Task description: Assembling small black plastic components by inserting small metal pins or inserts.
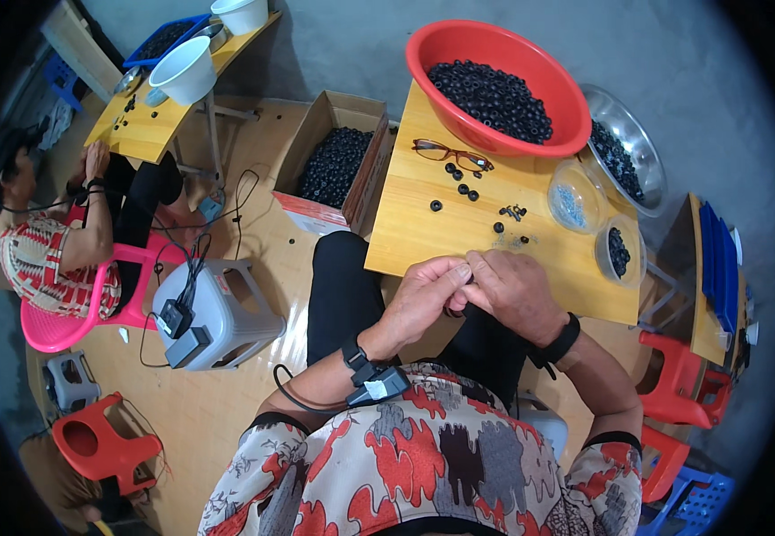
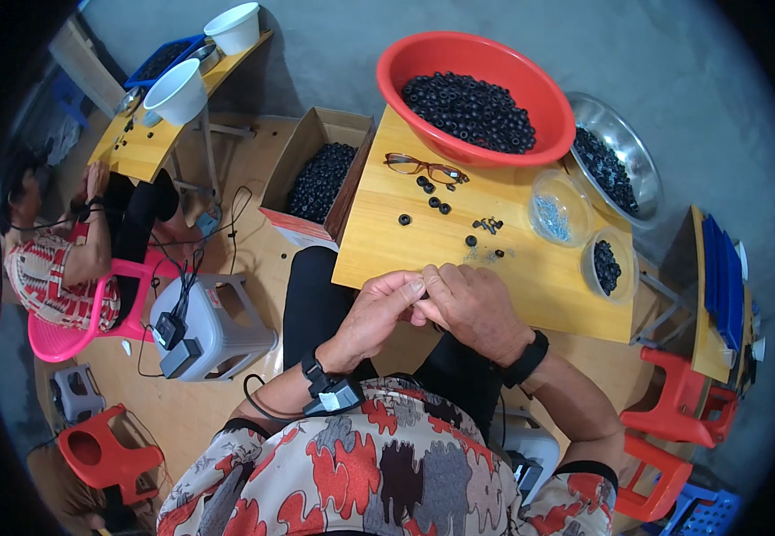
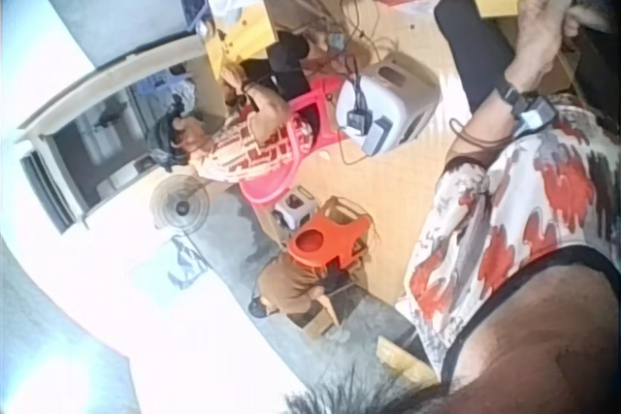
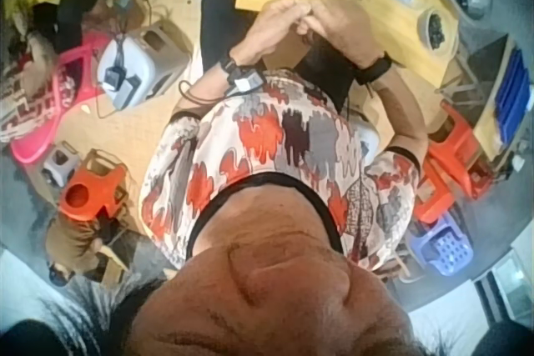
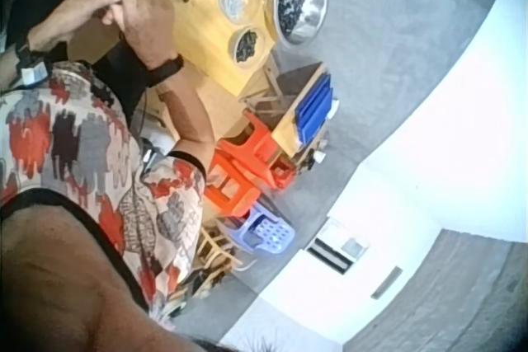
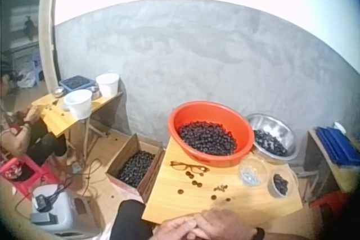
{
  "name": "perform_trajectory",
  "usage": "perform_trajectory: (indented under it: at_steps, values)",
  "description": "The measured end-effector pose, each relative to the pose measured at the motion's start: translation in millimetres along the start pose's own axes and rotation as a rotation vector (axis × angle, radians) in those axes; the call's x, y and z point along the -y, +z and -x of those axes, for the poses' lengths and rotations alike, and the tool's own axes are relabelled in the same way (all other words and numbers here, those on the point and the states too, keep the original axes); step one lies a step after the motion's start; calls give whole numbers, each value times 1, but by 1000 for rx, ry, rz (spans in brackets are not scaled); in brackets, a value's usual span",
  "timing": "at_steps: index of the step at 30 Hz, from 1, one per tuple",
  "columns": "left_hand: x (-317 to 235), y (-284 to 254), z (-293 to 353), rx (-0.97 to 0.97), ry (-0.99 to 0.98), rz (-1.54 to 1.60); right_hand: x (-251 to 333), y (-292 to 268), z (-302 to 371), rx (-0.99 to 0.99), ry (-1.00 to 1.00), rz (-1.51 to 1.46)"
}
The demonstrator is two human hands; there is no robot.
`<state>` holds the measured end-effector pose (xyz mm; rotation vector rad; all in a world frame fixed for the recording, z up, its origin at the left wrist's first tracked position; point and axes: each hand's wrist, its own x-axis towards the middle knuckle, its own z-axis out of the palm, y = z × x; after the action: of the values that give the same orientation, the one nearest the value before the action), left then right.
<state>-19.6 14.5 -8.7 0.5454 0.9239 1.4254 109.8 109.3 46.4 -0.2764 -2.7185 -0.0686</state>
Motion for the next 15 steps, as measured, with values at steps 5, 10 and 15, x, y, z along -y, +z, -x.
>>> perform_trajectory:
  at_steps: [5, 10, 15]
  values:
    - [-1, 0, 2, -29, -23, 46, -1, -2, -2, 57, 67, -93]
    - [-4, -1, 1, 13, -76, 37, -6, -15, -11, 129, 54, -9]
    - [-8, -2, -1, 48, -60, -50, -8, -9, -8, 82, -10, -21]
